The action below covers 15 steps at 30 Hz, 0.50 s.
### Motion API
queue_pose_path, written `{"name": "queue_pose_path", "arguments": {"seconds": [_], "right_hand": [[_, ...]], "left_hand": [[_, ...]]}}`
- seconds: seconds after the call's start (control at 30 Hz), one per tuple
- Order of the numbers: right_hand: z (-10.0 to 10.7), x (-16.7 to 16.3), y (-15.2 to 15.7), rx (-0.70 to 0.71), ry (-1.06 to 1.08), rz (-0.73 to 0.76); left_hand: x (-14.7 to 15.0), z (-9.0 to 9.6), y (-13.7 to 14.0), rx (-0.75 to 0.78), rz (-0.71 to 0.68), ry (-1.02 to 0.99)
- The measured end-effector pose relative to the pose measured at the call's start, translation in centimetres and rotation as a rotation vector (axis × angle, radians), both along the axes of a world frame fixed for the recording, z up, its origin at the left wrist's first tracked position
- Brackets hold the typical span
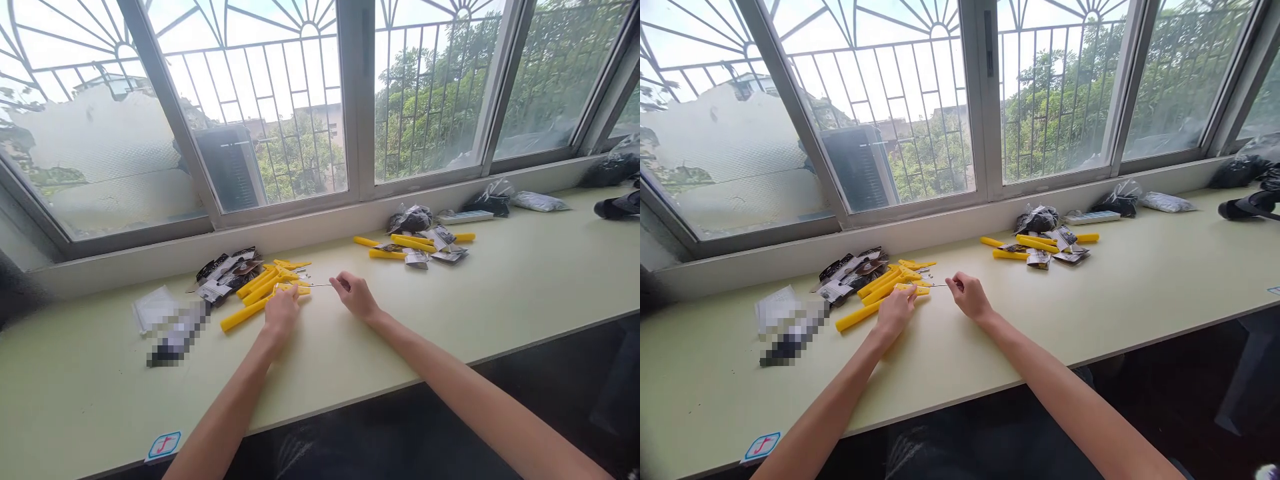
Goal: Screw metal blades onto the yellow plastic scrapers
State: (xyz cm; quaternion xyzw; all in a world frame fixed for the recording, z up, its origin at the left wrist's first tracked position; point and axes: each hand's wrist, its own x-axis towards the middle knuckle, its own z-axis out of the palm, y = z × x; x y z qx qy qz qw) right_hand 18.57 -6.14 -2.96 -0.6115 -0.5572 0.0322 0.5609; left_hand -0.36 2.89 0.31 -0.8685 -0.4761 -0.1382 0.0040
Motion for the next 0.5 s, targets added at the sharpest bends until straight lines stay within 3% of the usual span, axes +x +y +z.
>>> {"name": "queue_pose_path", "arguments": {"seconds": [0.2, 0.5], "right_hand": [[-0.39, -0.84, 0.33, -0.022, -0.031, 0.089], [-0.48, -0.71, 0.51, 0.014, 0.029, 0.065]], "left_hand": [[0.1, -0.33, -0.22, 0.028, -0.013, -0.029], [0.24, 0.19, -0.66, 0.001, 0.013, -0.003]]}}
